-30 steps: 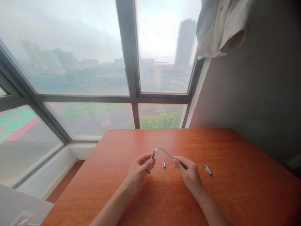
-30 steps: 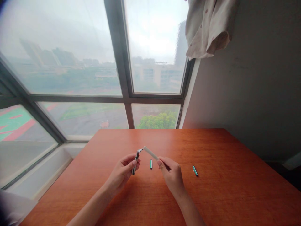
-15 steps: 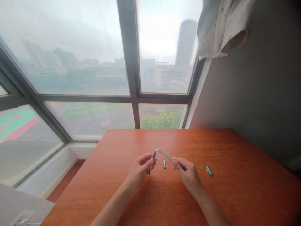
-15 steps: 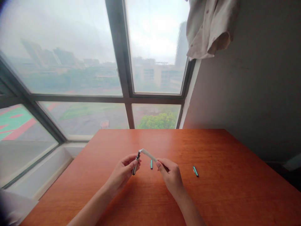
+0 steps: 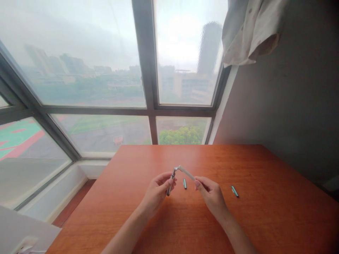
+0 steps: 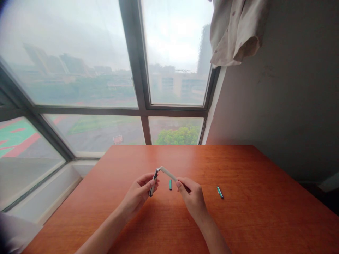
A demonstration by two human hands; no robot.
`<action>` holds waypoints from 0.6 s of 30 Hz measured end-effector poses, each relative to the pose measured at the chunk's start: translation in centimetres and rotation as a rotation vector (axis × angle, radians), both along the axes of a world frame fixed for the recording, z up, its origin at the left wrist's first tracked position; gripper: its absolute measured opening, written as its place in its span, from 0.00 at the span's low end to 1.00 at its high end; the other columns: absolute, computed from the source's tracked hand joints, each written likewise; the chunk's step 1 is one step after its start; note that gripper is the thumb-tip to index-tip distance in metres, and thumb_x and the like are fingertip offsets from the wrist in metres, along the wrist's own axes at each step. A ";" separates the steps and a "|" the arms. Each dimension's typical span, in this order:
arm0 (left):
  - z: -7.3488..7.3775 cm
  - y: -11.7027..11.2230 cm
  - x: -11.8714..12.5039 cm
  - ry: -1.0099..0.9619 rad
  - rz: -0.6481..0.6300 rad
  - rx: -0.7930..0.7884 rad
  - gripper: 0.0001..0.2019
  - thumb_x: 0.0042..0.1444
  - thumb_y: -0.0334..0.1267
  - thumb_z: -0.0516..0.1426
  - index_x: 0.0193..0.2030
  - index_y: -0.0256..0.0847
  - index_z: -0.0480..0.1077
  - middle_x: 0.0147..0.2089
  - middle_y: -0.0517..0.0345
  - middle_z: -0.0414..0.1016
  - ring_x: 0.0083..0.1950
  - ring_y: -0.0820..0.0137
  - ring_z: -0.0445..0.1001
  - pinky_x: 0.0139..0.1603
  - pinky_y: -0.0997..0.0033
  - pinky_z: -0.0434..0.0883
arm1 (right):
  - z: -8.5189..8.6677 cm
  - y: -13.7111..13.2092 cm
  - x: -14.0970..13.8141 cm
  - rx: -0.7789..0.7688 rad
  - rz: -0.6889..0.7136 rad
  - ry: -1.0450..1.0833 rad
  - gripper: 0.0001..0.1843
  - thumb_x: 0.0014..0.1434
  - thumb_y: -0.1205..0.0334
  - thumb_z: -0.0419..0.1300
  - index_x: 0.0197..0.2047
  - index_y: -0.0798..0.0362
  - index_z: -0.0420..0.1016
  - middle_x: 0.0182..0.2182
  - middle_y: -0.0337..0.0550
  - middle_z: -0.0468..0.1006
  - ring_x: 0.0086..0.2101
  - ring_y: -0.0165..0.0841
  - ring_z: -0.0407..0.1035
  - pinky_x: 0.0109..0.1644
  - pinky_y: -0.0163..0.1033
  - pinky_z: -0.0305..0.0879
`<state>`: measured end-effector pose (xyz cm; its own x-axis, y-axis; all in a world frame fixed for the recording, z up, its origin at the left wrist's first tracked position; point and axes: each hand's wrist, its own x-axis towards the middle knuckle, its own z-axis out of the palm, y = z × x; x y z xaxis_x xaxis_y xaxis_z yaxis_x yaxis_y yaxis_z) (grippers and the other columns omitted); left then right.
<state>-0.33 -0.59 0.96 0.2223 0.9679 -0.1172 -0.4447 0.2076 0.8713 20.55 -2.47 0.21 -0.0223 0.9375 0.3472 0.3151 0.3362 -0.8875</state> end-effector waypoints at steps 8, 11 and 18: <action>-0.1 0.1 0.0 -0.003 -0.023 0.008 0.14 0.47 0.38 0.66 0.41 0.38 0.77 0.36 0.51 0.77 0.36 0.72 0.72 0.39 0.75 0.67 | -0.2 0.3 0.1 0.011 0.022 -0.023 0.16 0.62 0.53 0.53 0.36 0.55 0.77 0.25 0.40 0.72 0.27 0.32 0.67 0.31 0.32 0.61; -0.1 0.1 0.0 -0.008 -0.024 0.001 0.14 0.47 0.38 0.66 0.41 0.38 0.77 0.36 0.51 0.77 0.36 0.72 0.72 0.39 0.75 0.67 | -0.3 0.4 0.1 0.016 -0.001 -0.034 0.16 0.62 0.53 0.53 0.36 0.55 0.77 0.25 0.40 0.73 0.27 0.32 0.67 0.31 0.32 0.61; 0.1 0.1 0.0 -0.028 -0.008 -0.030 0.15 0.45 0.38 0.67 0.41 0.37 0.77 0.36 0.51 0.77 0.36 0.72 0.72 0.39 0.74 0.67 | -0.2 0.2 0.1 0.031 -0.045 -0.054 0.17 0.62 0.52 0.53 0.35 0.55 0.77 0.25 0.41 0.74 0.28 0.33 0.68 0.31 0.32 0.62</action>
